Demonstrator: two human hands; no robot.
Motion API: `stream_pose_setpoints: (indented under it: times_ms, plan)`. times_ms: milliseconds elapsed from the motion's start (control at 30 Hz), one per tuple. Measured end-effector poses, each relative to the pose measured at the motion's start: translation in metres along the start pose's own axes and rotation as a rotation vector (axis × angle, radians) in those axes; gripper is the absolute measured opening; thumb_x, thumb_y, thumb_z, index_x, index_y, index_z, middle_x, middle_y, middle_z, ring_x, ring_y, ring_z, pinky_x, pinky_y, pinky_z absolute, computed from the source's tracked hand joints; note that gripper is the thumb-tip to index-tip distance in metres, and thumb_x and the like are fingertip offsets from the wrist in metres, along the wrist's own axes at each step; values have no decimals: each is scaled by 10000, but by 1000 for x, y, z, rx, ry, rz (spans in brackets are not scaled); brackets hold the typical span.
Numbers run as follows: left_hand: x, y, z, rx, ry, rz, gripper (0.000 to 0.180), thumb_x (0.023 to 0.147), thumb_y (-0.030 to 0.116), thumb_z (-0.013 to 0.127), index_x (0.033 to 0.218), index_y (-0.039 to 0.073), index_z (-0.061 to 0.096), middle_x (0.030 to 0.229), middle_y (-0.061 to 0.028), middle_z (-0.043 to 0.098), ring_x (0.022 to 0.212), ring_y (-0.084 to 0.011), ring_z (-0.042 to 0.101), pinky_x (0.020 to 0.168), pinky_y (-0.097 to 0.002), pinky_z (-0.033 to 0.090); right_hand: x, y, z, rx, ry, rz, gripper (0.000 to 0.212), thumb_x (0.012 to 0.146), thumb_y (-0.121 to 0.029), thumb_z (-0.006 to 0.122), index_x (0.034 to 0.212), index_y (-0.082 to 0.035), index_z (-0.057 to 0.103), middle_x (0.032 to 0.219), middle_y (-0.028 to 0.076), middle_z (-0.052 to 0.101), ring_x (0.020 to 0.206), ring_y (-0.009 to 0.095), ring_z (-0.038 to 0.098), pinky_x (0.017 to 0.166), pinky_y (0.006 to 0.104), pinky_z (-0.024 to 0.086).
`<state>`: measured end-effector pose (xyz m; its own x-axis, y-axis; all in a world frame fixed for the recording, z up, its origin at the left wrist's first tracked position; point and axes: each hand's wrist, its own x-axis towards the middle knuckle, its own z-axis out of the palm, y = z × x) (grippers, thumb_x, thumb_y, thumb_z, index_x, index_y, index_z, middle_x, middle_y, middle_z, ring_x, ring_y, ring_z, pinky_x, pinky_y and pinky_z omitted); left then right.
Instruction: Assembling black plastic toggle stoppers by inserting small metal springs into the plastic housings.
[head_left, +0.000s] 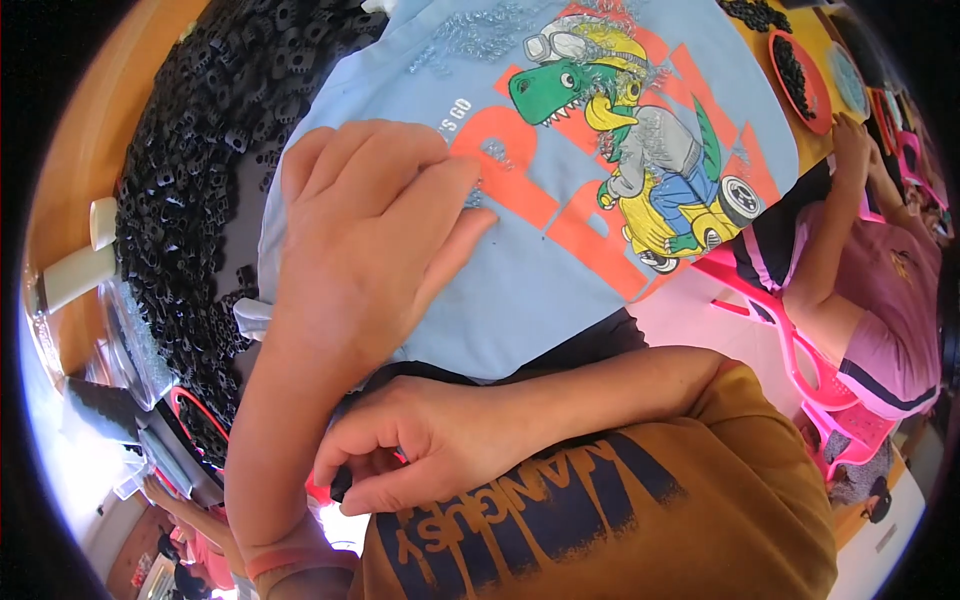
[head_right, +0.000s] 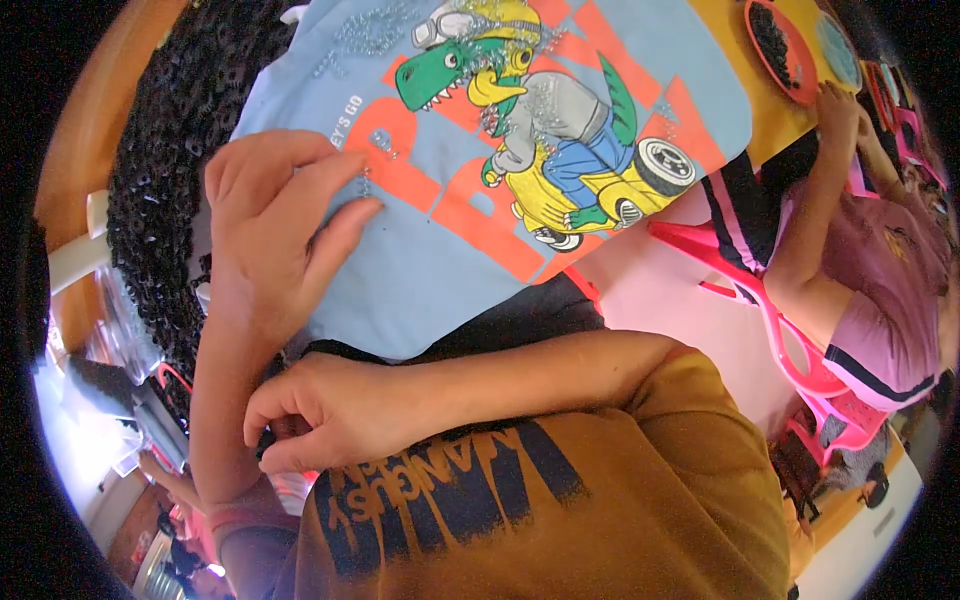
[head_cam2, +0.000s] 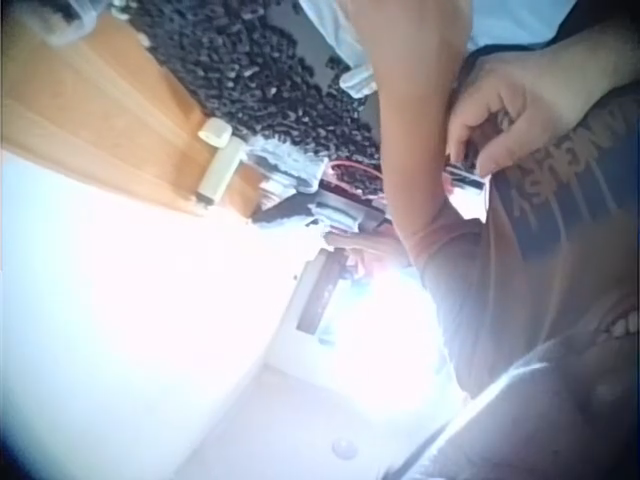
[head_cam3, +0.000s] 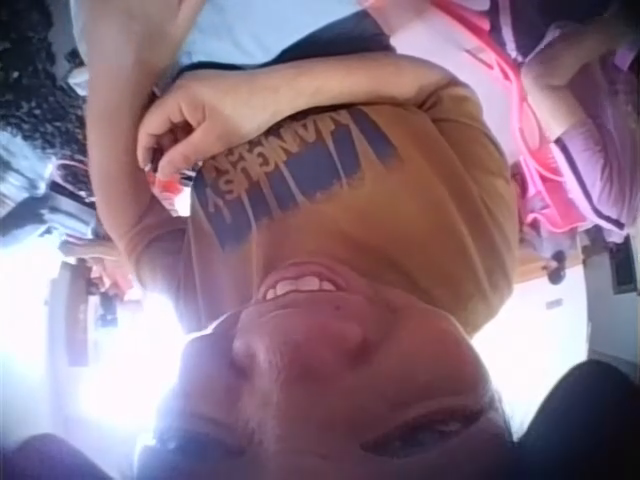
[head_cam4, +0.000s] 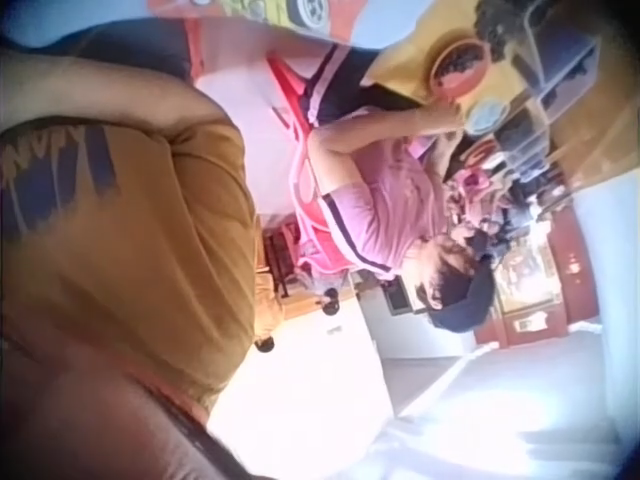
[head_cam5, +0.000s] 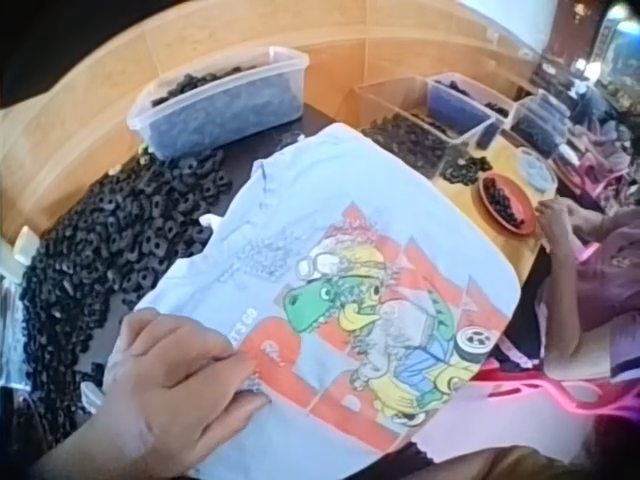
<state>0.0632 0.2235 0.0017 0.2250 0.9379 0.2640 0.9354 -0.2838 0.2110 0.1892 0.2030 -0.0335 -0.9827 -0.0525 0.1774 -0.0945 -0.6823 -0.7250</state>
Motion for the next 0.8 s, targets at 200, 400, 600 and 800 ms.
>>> stream_pose_setpoints:
  times_ms: [200,400,600,800]
  plan:
    - [0,-4,11,5,124,74,224,613,64,688,813,64,586,795,-28,545,731,-213,528,730,-360,356,-2,-5,3,33,15,64,193,888,-129,635,1033,-8,600,723,37,620,639,73,575,562,225,449]
    - [-24,-4,-8,103,66,-80,225,691,2,682,901,68,637,819,-44,605,749,-224,569,744,-347,415,1,-7,2,45,31,99,221,886,-99,641,1091,-24,603,832,11,613,725,37,558,611,200,434]
    - [-90,9,-45,-552,413,-625,179,810,-73,570,976,-13,596,939,-66,621,735,-82,549,643,-197,437,-3,-12,4,27,182,105,171,884,-84,630,1032,-2,611,800,-1,615,708,43,541,607,208,445]
    - [-165,61,-69,-803,582,-811,135,778,-21,590,896,-56,647,775,-87,621,678,-143,555,590,-232,423,6,-4,6,-482,99,-36,231,828,9,642,1057,35,626,935,98,641,785,151,594,687,259,444]
